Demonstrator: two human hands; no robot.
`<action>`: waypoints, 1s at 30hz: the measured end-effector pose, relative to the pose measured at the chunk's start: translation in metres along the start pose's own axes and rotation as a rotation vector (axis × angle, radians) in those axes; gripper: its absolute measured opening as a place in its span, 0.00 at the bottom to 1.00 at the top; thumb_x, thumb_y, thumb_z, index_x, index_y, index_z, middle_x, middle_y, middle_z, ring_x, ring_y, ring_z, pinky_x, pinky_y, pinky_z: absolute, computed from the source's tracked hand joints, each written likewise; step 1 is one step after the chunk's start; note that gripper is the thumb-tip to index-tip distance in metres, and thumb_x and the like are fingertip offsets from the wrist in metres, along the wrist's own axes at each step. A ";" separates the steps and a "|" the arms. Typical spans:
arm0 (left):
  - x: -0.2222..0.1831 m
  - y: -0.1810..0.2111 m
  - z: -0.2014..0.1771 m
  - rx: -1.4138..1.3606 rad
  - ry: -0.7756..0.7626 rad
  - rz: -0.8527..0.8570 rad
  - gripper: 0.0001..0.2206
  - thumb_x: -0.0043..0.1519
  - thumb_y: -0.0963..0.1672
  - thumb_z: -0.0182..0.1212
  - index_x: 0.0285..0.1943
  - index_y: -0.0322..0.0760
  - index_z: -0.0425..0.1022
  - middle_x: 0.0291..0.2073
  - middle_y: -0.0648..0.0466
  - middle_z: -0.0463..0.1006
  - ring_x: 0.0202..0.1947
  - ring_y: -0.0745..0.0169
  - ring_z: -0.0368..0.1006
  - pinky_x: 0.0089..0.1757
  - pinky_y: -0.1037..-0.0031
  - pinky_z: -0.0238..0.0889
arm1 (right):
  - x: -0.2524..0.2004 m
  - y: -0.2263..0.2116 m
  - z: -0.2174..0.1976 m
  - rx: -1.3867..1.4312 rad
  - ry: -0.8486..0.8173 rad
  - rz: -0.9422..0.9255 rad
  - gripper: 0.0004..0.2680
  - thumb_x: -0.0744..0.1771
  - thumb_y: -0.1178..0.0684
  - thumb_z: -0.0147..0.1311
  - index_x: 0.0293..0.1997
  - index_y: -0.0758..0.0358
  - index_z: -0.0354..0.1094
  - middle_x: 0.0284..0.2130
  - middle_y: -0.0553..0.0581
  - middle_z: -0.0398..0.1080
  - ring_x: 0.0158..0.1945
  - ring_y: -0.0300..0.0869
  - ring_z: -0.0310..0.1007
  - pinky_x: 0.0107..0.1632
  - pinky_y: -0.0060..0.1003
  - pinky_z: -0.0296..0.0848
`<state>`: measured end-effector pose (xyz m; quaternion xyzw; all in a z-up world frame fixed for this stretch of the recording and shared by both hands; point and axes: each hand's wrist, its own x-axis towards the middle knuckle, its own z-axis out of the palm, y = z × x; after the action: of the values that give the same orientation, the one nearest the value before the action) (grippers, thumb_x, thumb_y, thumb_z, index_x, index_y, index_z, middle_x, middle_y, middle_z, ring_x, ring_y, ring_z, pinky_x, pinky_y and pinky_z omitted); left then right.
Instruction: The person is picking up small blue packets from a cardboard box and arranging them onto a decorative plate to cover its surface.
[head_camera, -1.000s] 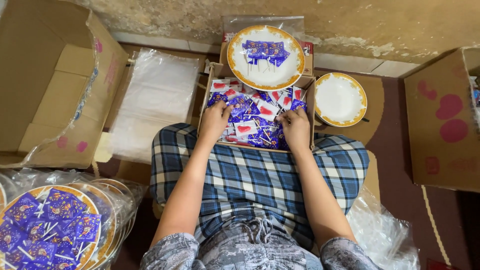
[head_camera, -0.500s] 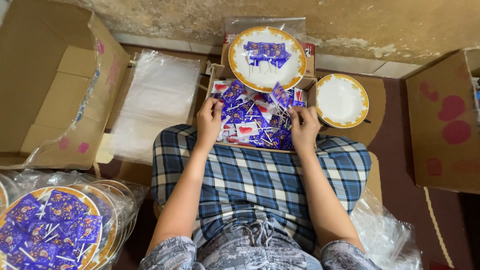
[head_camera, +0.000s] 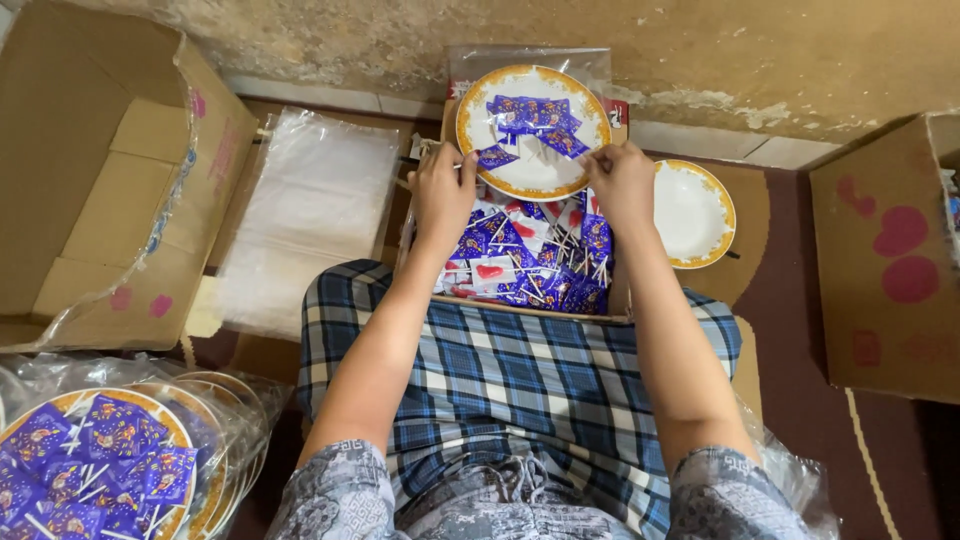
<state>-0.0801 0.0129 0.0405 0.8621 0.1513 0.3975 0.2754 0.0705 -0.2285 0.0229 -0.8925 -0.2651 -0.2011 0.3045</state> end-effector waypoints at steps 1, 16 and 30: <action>0.001 0.000 0.003 0.001 0.002 -0.001 0.13 0.66 0.49 0.61 0.33 0.40 0.71 0.23 0.54 0.73 0.33 0.48 0.75 0.36 0.57 0.65 | 0.005 -0.001 0.004 0.000 0.000 -0.002 0.07 0.64 0.49 0.69 0.34 0.59 0.77 0.23 0.55 0.66 0.30 0.54 0.75 0.38 0.45 0.73; 0.008 0.001 0.017 -0.028 -0.066 -0.141 0.14 0.66 0.52 0.58 0.36 0.42 0.70 0.25 0.54 0.76 0.34 0.49 0.76 0.40 0.57 0.62 | 0.043 -0.019 0.023 0.183 -0.098 0.204 0.06 0.66 0.48 0.66 0.37 0.56 0.79 0.23 0.56 0.69 0.34 0.55 0.77 0.39 0.46 0.75; 0.050 0.022 0.058 0.007 0.039 0.050 0.10 0.56 0.47 0.68 0.31 0.51 0.66 0.16 0.61 0.75 0.26 0.59 0.77 0.39 0.67 0.57 | 0.048 -0.036 0.028 0.129 0.030 0.258 0.05 0.66 0.50 0.64 0.32 0.57 0.77 0.19 0.53 0.71 0.33 0.57 0.77 0.40 0.50 0.73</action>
<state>-0.0029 -0.0009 0.0530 0.8586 0.1363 0.4207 0.2592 0.0920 -0.1687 0.0430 -0.8946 -0.1558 -0.1563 0.3885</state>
